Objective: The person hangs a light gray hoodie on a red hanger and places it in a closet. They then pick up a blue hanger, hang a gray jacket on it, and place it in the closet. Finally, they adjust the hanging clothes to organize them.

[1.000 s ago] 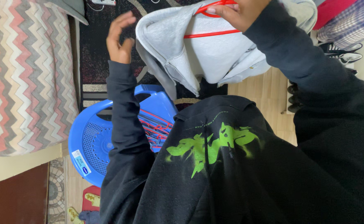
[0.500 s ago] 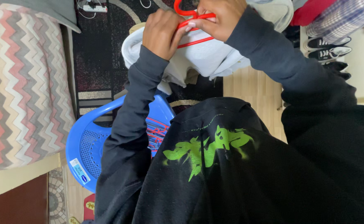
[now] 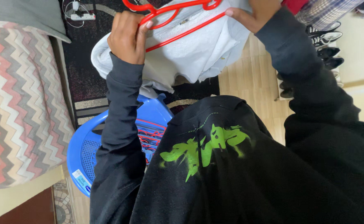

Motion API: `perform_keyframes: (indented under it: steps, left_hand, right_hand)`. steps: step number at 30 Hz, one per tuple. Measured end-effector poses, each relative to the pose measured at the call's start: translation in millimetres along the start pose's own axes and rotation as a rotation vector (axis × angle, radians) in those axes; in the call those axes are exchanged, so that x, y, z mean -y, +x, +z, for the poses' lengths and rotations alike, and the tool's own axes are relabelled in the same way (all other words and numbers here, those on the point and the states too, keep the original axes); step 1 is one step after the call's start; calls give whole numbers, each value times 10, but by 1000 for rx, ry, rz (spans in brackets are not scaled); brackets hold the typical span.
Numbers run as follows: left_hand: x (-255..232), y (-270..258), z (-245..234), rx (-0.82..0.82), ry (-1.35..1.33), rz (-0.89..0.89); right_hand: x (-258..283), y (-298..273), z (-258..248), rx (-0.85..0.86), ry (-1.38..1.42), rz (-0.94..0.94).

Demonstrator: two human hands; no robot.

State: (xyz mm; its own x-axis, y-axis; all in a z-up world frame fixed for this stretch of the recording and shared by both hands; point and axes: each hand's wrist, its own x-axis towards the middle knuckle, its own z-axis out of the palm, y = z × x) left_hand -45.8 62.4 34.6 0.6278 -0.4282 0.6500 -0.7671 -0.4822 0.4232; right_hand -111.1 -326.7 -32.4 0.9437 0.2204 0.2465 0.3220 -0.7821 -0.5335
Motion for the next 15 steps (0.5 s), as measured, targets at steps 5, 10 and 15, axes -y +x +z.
perform_keyframes:
  steps: [5, 10, 15]
  left_hand:
    - [-74, 22, 12, 2, -10, 11]
    - [-101, 10, 47, -51, -8, 3]
    - [-69, -26, 67, -63, -9, -4]
  right_hand:
    - [59, -89, 20, -142, -315, -173]
    - [303, -183, 100, -357, -434, -95]
    - [551, -84, -20, -312, -149, 22]
